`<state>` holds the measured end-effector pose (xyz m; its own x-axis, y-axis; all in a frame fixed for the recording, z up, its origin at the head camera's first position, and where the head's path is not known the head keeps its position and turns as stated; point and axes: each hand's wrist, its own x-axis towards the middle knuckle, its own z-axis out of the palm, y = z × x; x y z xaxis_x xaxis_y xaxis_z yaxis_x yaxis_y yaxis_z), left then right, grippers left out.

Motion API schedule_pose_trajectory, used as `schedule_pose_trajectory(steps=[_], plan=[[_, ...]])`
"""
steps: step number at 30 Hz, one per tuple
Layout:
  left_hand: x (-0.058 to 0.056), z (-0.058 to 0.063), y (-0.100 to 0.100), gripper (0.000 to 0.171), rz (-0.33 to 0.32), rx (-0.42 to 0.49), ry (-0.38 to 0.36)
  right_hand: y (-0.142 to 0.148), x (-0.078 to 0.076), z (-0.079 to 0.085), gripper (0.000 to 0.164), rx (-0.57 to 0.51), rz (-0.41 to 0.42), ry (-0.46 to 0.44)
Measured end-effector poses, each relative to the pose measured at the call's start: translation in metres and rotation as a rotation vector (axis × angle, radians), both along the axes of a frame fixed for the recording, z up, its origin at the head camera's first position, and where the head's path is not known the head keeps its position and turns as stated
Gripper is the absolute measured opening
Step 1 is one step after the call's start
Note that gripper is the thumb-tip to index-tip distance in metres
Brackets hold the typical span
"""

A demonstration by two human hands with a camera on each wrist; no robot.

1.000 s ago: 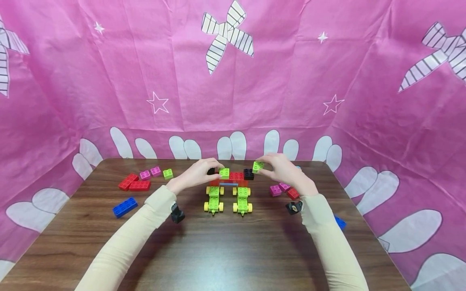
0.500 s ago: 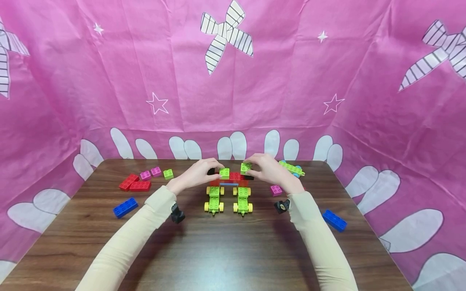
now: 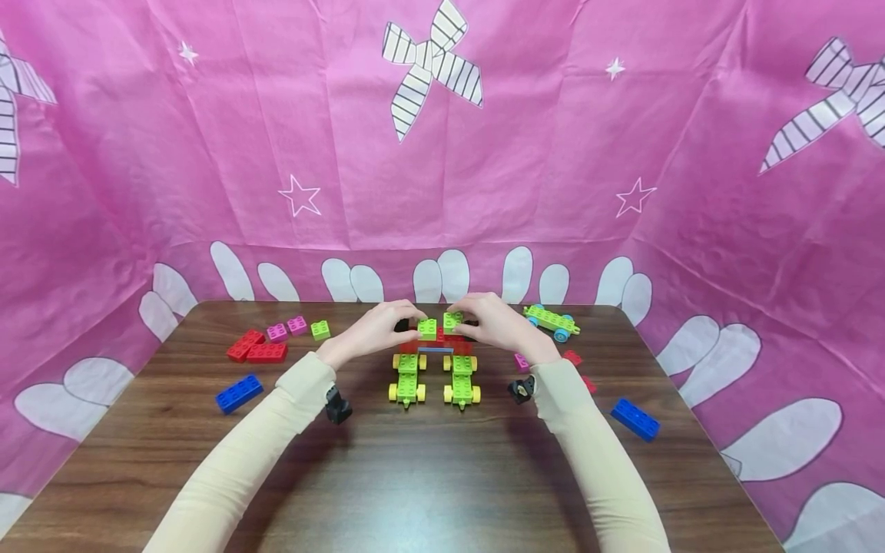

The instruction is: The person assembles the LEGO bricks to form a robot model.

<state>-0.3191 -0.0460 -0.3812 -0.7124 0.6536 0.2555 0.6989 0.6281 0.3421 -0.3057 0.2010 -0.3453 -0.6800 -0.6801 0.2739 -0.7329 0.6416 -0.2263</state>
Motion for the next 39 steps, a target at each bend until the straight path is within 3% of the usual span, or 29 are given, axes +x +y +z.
schedule_pose_trajectory(steps=[12, 22, 39], plan=[[0.001, 0.001, 0.0, 0.03, -0.002, -0.008, 0.005, -0.007, -0.006, -0.006, 0.03, -0.002, 0.038, -0.055], [0.002, 0.001, 0.0, 0.03, 0.004, -0.008, 0.001, -0.011, -0.009, -0.011, 0.03, 0.019, 0.019, -0.078], [0.001, 0.0, 0.0, 0.03, 0.0, -0.009, 0.012, -0.014, -0.011, -0.015, 0.028, 0.036, 0.036, -0.042]])
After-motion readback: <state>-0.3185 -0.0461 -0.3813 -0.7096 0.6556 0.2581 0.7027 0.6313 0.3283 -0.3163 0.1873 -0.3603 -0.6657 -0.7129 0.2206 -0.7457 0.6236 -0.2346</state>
